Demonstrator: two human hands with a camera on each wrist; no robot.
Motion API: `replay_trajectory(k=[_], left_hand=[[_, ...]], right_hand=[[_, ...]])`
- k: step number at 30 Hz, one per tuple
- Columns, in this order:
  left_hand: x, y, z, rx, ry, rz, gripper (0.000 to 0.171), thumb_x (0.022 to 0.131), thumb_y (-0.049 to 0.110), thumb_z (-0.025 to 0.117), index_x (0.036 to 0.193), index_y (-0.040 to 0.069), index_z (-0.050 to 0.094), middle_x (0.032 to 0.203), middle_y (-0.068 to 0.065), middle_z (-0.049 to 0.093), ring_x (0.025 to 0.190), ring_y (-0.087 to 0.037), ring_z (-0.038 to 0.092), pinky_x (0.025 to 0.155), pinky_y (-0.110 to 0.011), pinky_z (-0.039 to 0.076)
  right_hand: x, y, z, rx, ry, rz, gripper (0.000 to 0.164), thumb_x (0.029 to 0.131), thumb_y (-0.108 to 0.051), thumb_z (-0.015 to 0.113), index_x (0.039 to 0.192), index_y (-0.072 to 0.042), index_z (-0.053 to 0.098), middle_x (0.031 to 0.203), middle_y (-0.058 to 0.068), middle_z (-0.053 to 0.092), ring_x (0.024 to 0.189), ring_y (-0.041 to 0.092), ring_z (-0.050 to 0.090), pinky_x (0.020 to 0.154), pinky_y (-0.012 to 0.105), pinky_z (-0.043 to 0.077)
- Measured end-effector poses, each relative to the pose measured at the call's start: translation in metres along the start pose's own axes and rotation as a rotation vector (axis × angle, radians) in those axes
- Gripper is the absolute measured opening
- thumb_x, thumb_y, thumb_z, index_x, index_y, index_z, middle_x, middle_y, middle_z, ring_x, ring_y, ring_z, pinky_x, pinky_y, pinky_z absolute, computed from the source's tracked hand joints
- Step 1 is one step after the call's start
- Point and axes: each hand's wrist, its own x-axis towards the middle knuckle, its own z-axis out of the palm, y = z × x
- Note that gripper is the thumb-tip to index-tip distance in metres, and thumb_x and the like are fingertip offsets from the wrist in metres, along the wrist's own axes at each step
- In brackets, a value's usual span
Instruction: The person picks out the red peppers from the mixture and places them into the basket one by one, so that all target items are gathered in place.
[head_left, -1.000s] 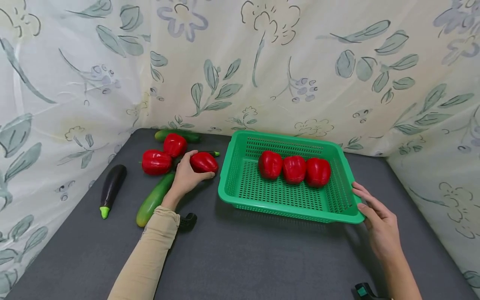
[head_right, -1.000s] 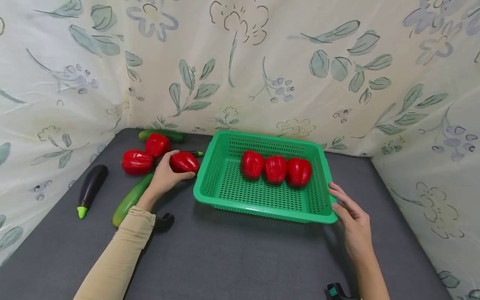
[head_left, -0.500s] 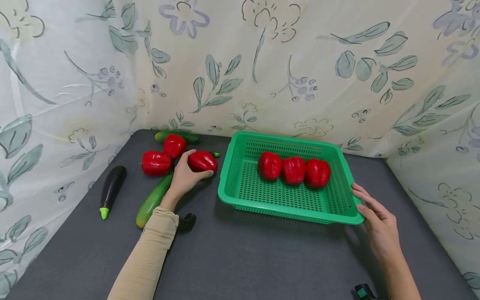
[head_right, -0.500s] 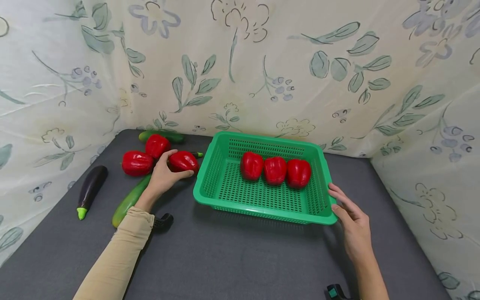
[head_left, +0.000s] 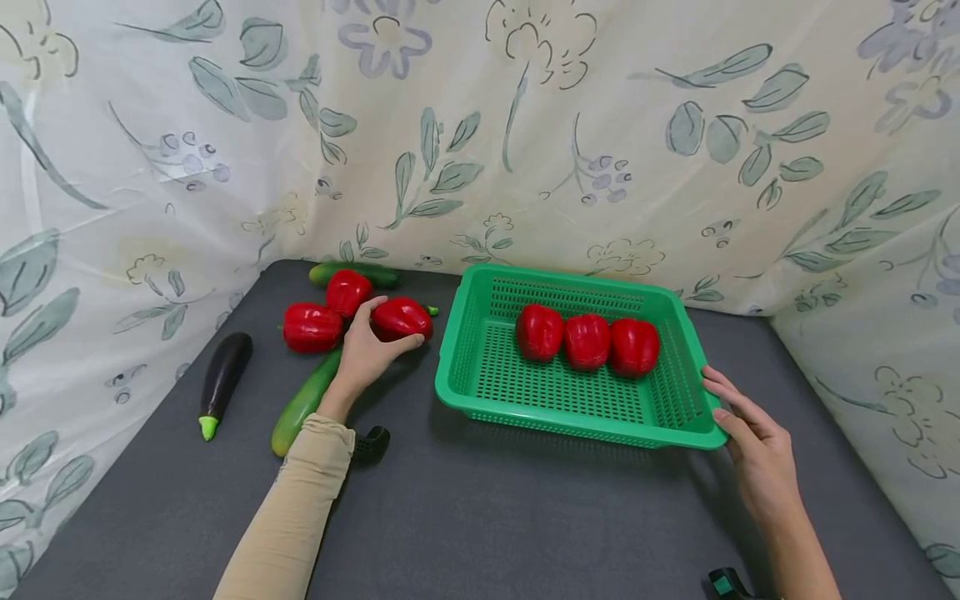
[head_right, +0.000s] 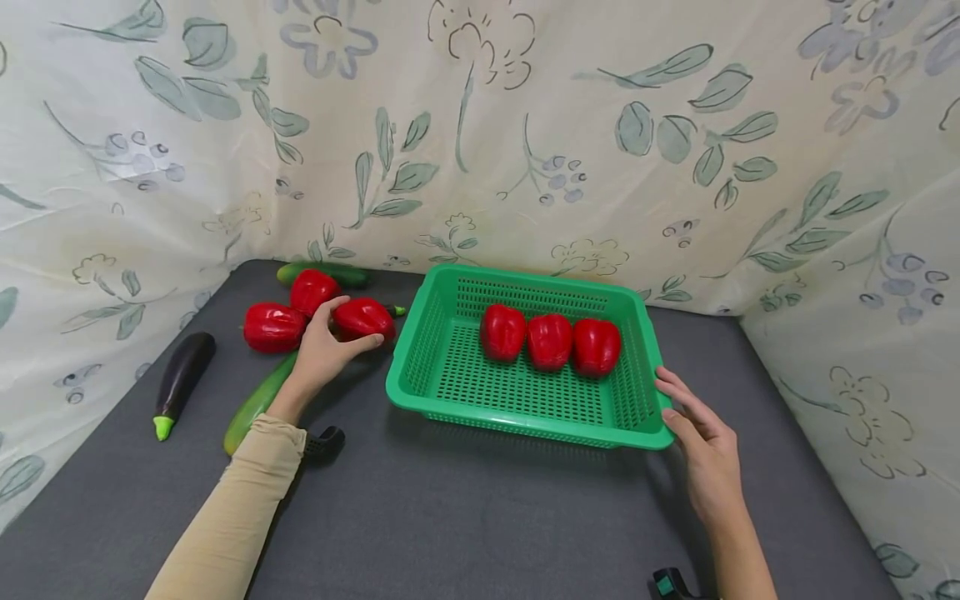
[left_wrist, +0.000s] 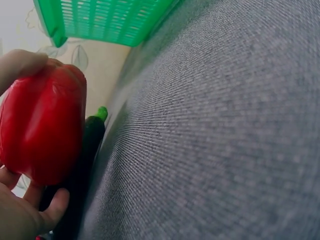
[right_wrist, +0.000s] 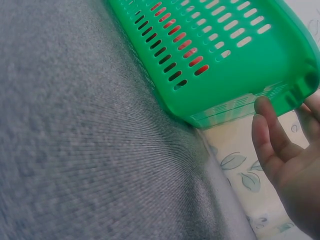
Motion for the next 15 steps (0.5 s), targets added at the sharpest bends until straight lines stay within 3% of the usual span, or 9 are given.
replay_trajectory(k=[15], left_hand=[[0.0003,0.0062,-0.0059,-0.015,0.02,0.031,0.089,0.076,0.027,0.085,0.148,0.013,0.034,0.143,-0.011,0.043,0.124,-0.03,0.042,0.093,-0.052,0.047]], right_hand=[[0.0005,-0.0029,0.0008,-0.008,0.002,0.006,0.039,0.101,0.005,0.049,0.138,0.015,0.044,0.151,0.011,0.041,0.142,0.018,0.03,0.094,0.019,0.045]])
